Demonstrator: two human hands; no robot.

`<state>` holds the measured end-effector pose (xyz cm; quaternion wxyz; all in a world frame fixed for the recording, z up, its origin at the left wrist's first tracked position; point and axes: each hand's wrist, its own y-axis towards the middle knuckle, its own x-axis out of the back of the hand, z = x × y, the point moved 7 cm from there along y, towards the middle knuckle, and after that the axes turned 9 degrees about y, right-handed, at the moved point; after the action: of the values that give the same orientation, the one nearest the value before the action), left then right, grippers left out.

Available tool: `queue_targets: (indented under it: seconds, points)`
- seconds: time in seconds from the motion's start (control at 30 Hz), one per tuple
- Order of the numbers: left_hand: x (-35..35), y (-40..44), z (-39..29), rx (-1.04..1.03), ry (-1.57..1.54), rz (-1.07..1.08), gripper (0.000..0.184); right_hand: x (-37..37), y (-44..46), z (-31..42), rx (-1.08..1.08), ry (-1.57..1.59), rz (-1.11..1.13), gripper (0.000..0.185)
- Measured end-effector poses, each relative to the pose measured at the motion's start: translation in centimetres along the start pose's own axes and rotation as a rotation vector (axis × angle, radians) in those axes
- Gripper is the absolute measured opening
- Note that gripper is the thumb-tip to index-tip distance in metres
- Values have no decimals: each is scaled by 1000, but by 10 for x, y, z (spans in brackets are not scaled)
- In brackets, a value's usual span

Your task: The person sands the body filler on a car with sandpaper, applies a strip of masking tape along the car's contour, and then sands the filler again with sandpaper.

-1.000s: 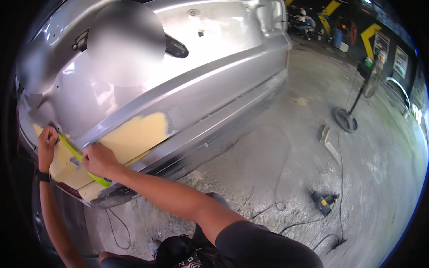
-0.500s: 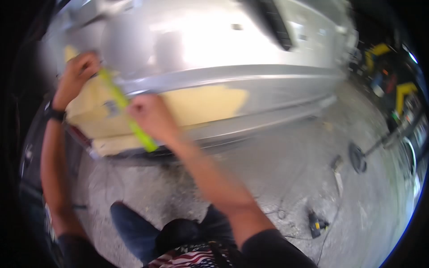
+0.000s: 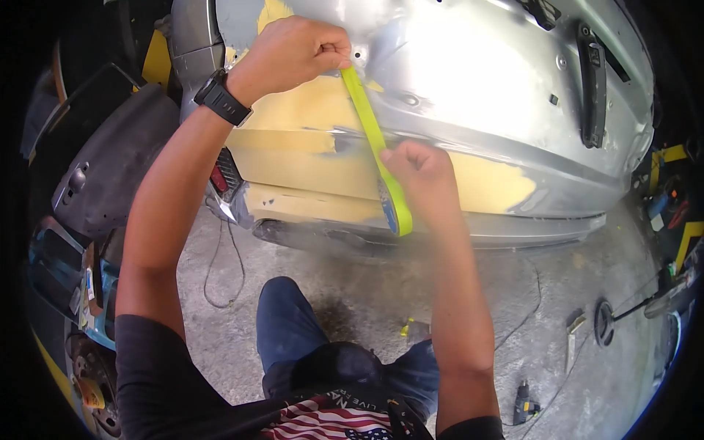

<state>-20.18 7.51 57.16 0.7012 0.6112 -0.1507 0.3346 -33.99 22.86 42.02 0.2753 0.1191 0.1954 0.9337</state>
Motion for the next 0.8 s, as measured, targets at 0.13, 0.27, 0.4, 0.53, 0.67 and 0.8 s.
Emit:
queue_targets:
  seconds: [0.13, 0.27, 0.4, 0.53, 0.67, 0.8]
  points:
    - [0, -2, -2, -55, 32, -42, 15, -1, -1, 2, 15, -54, -13, 31]
    - [-5, 1, -2, -86, 47, -33, 14, 3, -1, -1, 38, -72, -41, 31]
    - [-4, -1, -2, -64, 57, -11, 14, 2, -1, -3, 28, -41, -32, 30]
    - [-6, -4, -4, -107, 82, -40, 14, 3, 1, -6, 14, -55, -39, 30]
    - [-3, -7, -7, -142, 88, -74, 13, 2, 1, -3, 28, -73, -41, 30]
    - [1, -11, -9, -152, 70, -93, 16, 2, 1, -2, 10, -79, -45, 31]
